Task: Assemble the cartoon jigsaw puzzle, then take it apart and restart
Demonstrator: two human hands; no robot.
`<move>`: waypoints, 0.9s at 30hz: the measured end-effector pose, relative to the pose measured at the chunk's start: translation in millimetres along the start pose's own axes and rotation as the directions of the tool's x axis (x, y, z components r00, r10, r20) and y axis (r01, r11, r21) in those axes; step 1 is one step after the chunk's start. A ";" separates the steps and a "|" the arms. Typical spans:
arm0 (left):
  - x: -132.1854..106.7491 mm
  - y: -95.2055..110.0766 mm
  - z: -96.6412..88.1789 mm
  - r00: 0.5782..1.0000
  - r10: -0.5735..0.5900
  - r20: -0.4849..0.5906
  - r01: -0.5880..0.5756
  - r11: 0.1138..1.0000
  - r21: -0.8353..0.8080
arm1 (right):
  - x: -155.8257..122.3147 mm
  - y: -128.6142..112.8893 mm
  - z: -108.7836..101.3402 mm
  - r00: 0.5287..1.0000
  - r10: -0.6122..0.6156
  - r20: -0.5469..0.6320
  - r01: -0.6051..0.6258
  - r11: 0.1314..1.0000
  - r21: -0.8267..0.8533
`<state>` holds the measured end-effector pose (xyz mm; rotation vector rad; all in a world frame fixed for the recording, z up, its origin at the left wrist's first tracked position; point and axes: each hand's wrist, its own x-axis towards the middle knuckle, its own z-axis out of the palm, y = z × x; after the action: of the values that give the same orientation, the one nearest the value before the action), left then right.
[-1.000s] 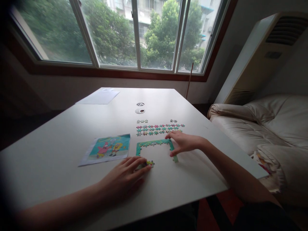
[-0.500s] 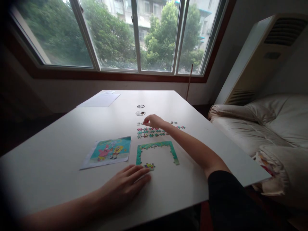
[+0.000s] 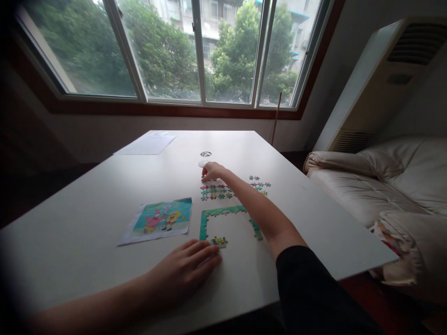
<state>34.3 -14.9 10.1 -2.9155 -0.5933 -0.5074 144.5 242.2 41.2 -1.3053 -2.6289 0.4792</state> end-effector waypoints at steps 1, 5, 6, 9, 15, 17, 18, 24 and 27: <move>0.0 -0.1 -0.2 1.000 -0.002 0.002 0.002 1.000 -0.002 | -3.1 -1.9 -2.4 1.000 -0.011 -0.011 0.011 1.000 0.011; -0.1 -0.5 -1.8 1.000 -0.008 0.024 0.009 1.000 -0.007 | -40.6 -11.0 -12.6 0.995 -0.083 -0.060 0.088 0.993 0.075; 0.0 -0.5 -2.4 0.999 -0.005 0.033 0.006 1.000 -0.007 | -56.2 -12.6 -14.5 0.990 -0.120 -0.073 0.128 0.985 0.113; 0.4 -0.3 -3.1 0.998 -0.008 0.055 0.009 1.000 -0.012 | -110.0 -13.4 -17.6 0.978 -0.208 -0.006 0.202 0.943 0.264; 1.2 -0.3 1.2 0.998 -0.018 0.052 0.018 1.000 -0.009 | -192.1 -7.0 -13.4 0.954 -0.259 0.151 0.180 0.898 0.402; 1.1 -0.6 3.1 0.999 -0.022 0.039 0.022 1.000 -0.010 | -204.3 -8.1 -9.8 0.957 -0.242 0.159 0.153 0.889 0.431; 0.9 -0.8 3.9 0.999 -0.022 0.031 0.022 1.000 -0.009 | -208.1 -9.6 -7.7 0.960 -0.230 0.159 0.140 0.886 0.442; -0.9 -0.9 4.3 0.999 -0.025 0.031 0.025 1.000 -0.003 | -217.0 -24.0 4.5 0.966 -0.185 0.181 0.092 0.900 0.427; -0.5 -1.2 3.8 0.999 -0.028 0.030 0.028 1.000 -0.009 | -217.9 -28.2 8.1 0.974 -0.161 0.157 0.091 0.921 0.379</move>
<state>34.5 -13.4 6.5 -2.9325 -0.6382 -0.4727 252.6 50.7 42.1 -1.0066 -2.5688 1.0618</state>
